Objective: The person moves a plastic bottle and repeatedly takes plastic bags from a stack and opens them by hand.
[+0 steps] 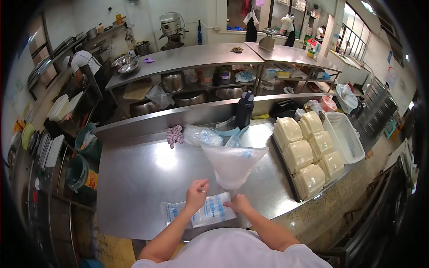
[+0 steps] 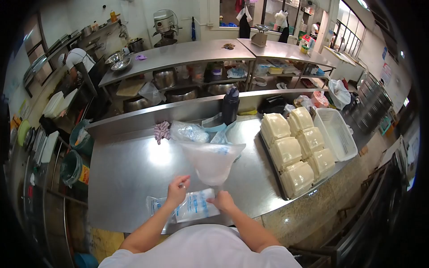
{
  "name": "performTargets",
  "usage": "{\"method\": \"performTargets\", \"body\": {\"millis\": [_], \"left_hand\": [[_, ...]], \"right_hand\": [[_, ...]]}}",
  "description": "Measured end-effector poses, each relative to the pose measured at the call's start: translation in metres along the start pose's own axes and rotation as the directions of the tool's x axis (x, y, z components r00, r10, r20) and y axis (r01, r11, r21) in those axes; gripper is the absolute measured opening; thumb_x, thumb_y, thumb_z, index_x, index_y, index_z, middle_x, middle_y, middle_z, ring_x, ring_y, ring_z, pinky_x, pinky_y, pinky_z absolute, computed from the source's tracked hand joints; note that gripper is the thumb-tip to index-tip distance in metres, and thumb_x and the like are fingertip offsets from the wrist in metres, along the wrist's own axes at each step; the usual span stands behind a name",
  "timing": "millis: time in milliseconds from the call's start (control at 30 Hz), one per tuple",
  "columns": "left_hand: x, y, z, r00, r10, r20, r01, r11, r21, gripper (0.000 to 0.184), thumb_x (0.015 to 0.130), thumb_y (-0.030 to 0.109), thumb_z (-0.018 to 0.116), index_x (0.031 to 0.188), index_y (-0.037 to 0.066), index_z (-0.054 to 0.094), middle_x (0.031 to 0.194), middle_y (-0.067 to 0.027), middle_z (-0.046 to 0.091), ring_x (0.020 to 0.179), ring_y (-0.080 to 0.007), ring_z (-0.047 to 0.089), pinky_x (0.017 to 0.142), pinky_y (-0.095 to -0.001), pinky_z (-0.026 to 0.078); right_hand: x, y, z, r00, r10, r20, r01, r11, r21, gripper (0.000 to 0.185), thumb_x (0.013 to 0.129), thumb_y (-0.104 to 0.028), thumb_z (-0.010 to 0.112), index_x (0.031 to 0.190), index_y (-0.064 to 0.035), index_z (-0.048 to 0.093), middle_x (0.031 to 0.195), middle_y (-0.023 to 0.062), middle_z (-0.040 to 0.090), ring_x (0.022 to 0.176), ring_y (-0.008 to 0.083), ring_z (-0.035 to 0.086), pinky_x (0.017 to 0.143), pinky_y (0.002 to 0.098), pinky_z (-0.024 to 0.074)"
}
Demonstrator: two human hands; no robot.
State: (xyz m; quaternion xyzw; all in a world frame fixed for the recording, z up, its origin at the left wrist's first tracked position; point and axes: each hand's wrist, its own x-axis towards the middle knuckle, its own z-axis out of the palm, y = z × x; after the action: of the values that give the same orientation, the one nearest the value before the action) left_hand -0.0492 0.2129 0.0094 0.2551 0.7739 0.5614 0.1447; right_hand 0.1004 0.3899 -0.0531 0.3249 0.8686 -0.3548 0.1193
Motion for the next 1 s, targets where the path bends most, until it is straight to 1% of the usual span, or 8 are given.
{"method": "performTargets", "body": {"millis": [33,167,267,433,633,767,933,1000], "left_hand": [[-0.011,-0.004,-0.001,1.0,-0.014,0.008,0.014,0.999,0.042,0.023,0.093,0.012,0.068,0.114,0.006,0.072,0.113,-0.0107,0.068,0.095,-0.0189,0.067,0.075,-0.0305,0.056],[-0.041,-0.014,0.0,1.0,-0.003,0.022,0.003,1.0,0.022,0.021,0.091,0.013,0.07,0.11,0.005,0.072,0.111,-0.0124,0.069,0.094,-0.0227,0.068,0.076,-0.0324,0.056],[-0.05,-0.009,0.001,0.999,0.025,0.046,-0.028,0.997,0.07,0.023,0.089,0.012,0.071,0.111,0.005,0.072,0.112,-0.0135,0.068,0.098,-0.0268,0.067,0.083,-0.0353,0.055],[-0.041,0.021,0.017,0.938,0.283,0.201,-0.317,0.935,0.162,0.028,0.086,0.014,0.074,0.112,0.004,0.07,0.116,-0.014,0.066,0.109,-0.0329,0.062,0.095,-0.0416,0.05],[-0.027,0.029,0.037,0.779,0.246,0.577,-0.399,0.904,0.153,0.017,0.083,0.021,0.078,0.087,0.006,0.071,0.121,-0.0109,0.065,0.116,-0.031,0.058,0.102,-0.0406,0.042],[-0.025,0.048,0.029,0.767,0.281,0.576,-0.31,0.949,-0.05,0.023,0.082,0.016,0.08,0.072,0.006,0.062,0.111,-0.0109,0.07,0.106,-0.0307,0.064,0.097,-0.0405,0.047],[-0.035,0.09,0.021,0.801,0.334,0.496,-0.134,0.909,-0.395,0.023,0.089,0.01,0.072,0.073,0.005,0.057,0.113,-0.0093,0.072,0.104,-0.0228,0.063,0.096,-0.0377,0.048],[-0.041,0.102,0.023,0.826,0.243,0.509,0.136,0.79,-0.598,0.019,0.09,0.007,0.07,0.077,0.005,0.056,0.103,-0.0086,0.071,0.094,-0.0185,0.063,0.094,-0.0352,0.049]], "right_hand": [[0.004,0.007,0.019,0.996,-0.084,-0.031,0.081,0.993,-0.084,0.047,0.081,-0.043,0.076,0.085,0.0043,0.072,0.076,0.0228,0.07,0.074,0.0302,0.071,0.071,0.043,0.0552],[0.003,0.048,0.027,0.962,-0.127,-0.24,0.18,0.96,0.213,0.022,0.083,-0.018,0.068,0.084,0.0037,0.07,0.074,0.0209,0.068,0.068,0.026,0.068,0.067,0.0391,0.0533],[-0.035,0.016,-0.018,0.95,0.02,-0.311,0.113,0.907,0.405,0.016,0.08,-0.01,0.067,0.09,0.003,0.07,0.078,0.0199,0.069,0.071,0.0278,0.067,0.069,0.0385,0.0526],[-0.049,0.007,-0.029,0.973,-0.066,-0.222,0.195,0.748,0.634,0.009,0.08,0.0,0.065,0.088,0.0002,0.068,0.078,0.004,0.067,0.068,0.011,0.06,0.064,0.0282,0.0487],[-0.093,-0.02,-0.069,0.982,-0.158,-0.106,0.183,0.629,0.756,0.008,0.087,-0.008,0.07,0.087,0.0001,0.069,0.077,0.0015,0.066,0.069,0.0075,0.058,0.062,0.0243,0.0458],[-0.11,-0.019,-0.085,0.959,-0.049,-0.279,0.191,0.837,0.512,0.021,0.092,-0.016,0.069,0.083,0.0024,0.069,0.069,0.0009,0.065,0.062,0.0075,0.053,0.056,0.0269,0.0428],[-0.129,-0.038,-0.105,0.897,-0.142,-0.419,0.272,0.924,0.269,0.033,0.097,-0.025,0.065,0.08,0.003,0.069,0.06,0.0007,0.062,0.055,0.0083,0.047,0.05,0.0298,0.0391],[-0.127,-0.041,-0.104,0.89,-0.138,-0.434,0.302,0.892,0.337,0.036,0.098,-0.027,0.064,0.079,0.0024,0.068,0.061,0.0015,0.062,0.054,0.0102,0.047,0.05,0.0306,0.039]]}}
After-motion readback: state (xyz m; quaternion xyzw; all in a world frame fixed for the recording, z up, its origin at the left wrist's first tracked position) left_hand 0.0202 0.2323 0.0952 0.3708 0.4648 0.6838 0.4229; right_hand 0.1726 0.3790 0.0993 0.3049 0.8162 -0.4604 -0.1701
